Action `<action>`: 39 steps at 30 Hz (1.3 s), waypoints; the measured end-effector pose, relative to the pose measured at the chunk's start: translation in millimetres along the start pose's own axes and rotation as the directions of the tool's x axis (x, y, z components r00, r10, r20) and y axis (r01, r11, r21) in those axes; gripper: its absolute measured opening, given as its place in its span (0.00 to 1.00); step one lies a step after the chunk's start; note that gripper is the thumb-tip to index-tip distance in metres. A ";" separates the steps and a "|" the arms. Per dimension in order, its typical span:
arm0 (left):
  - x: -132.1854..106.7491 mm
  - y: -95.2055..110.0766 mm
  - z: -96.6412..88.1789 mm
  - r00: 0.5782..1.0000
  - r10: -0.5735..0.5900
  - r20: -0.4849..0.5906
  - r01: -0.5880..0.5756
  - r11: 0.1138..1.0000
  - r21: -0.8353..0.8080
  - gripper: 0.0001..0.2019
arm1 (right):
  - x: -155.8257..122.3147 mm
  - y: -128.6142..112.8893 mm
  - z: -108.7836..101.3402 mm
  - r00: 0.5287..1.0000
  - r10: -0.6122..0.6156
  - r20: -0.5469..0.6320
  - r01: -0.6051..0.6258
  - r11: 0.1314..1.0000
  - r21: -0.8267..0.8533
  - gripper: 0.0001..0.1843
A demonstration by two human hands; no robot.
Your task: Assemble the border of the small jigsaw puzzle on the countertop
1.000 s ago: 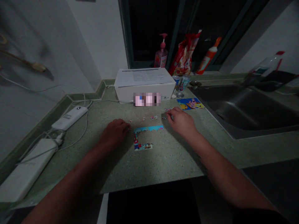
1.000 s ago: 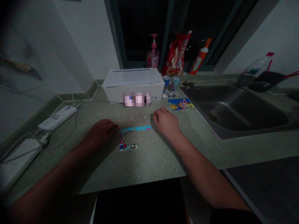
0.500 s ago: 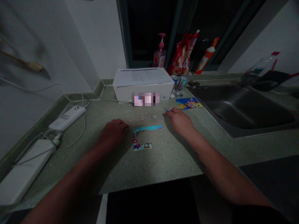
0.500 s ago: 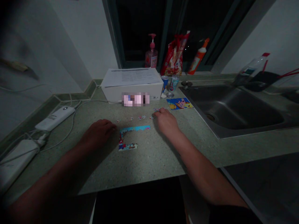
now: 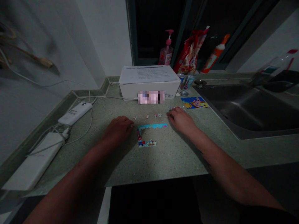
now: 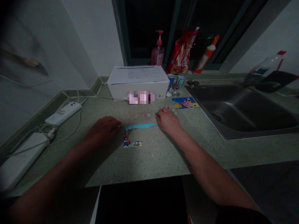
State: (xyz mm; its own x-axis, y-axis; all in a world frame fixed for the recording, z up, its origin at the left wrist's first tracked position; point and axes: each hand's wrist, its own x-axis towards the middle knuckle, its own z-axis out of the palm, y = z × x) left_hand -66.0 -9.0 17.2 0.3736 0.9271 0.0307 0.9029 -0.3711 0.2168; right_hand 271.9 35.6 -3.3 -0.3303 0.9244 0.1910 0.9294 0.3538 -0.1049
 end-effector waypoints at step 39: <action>1.0 -6.6 -1.0 0.991 -0.128 -0.028 0.129 0.991 0.026 0.15 | -3.7 -6.7 -5.9 0.999 0.008 0.031 -0.010 0.997 0.079 0.18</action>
State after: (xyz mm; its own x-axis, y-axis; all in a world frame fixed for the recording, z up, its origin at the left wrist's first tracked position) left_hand -71.7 -5.6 16.7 0.2490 0.9680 0.0300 0.9487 -0.2500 0.1937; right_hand 267.8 29.0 2.4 -0.3281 0.9310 0.1599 0.9168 0.3546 -0.1835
